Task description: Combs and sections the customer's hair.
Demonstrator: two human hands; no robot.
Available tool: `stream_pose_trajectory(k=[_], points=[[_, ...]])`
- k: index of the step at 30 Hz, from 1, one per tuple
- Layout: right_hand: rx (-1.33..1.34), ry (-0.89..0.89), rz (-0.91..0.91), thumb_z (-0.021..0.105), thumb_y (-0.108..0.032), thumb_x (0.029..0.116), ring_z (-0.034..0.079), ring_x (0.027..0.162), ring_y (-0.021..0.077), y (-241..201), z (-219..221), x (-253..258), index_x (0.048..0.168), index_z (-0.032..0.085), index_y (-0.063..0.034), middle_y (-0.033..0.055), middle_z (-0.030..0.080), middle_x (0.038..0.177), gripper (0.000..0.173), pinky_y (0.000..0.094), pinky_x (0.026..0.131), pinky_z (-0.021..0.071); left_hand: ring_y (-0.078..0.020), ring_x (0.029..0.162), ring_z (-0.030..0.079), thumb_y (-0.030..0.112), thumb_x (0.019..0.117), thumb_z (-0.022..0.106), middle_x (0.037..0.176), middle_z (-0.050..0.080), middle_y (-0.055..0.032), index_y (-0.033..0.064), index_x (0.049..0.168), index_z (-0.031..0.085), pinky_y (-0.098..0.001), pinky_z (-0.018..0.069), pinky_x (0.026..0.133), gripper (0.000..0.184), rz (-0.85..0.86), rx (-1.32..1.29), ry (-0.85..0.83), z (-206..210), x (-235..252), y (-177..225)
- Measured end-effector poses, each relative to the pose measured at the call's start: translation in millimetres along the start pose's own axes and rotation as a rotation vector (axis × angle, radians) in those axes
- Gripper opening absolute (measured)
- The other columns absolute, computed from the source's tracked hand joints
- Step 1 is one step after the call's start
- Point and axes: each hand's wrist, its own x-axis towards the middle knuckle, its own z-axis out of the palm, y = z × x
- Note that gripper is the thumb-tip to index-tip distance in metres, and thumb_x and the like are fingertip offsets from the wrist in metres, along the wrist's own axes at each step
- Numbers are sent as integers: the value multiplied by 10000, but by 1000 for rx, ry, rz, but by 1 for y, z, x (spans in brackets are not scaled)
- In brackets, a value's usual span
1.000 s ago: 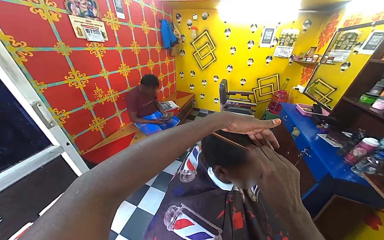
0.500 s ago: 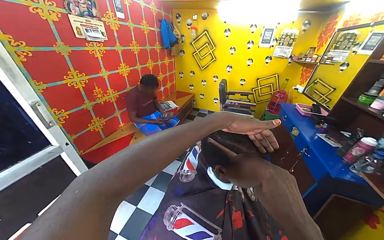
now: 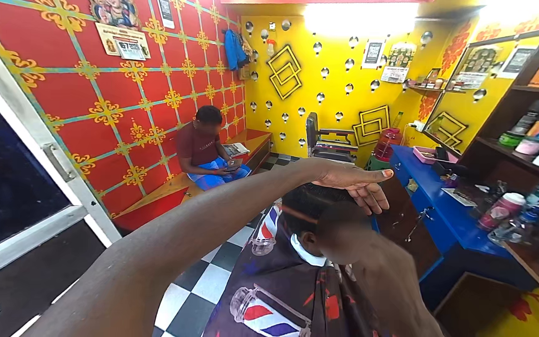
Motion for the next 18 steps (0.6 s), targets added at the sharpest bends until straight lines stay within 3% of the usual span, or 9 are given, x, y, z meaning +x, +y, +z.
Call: stream_pose_trajectory(k=[4, 18], points=[[-156, 135, 16, 528, -17, 941, 745, 848, 232, 14, 8, 7, 1123, 774, -109, 72, 763, 1047, 320, 340, 657, 594, -270, 1177, 658, 471, 1110, 41, 1278, 643, -228, -107, 1345, 546, -396, 492, 1058, 802, -16, 3, -5, 2, 3, 2], [-201, 117, -3, 568, 53, 872, 727, 803, 252, 21, 17, 1, 1143, 770, -112, 77, 754, 1046, 376, 359, 622, 578, -235, 1159, 666, 459, 1110, 26, 1256, 663, -202, -106, 1318, 565, -376, 488, 1060, 808, -2, 32, 5, 3, 2, 0]])
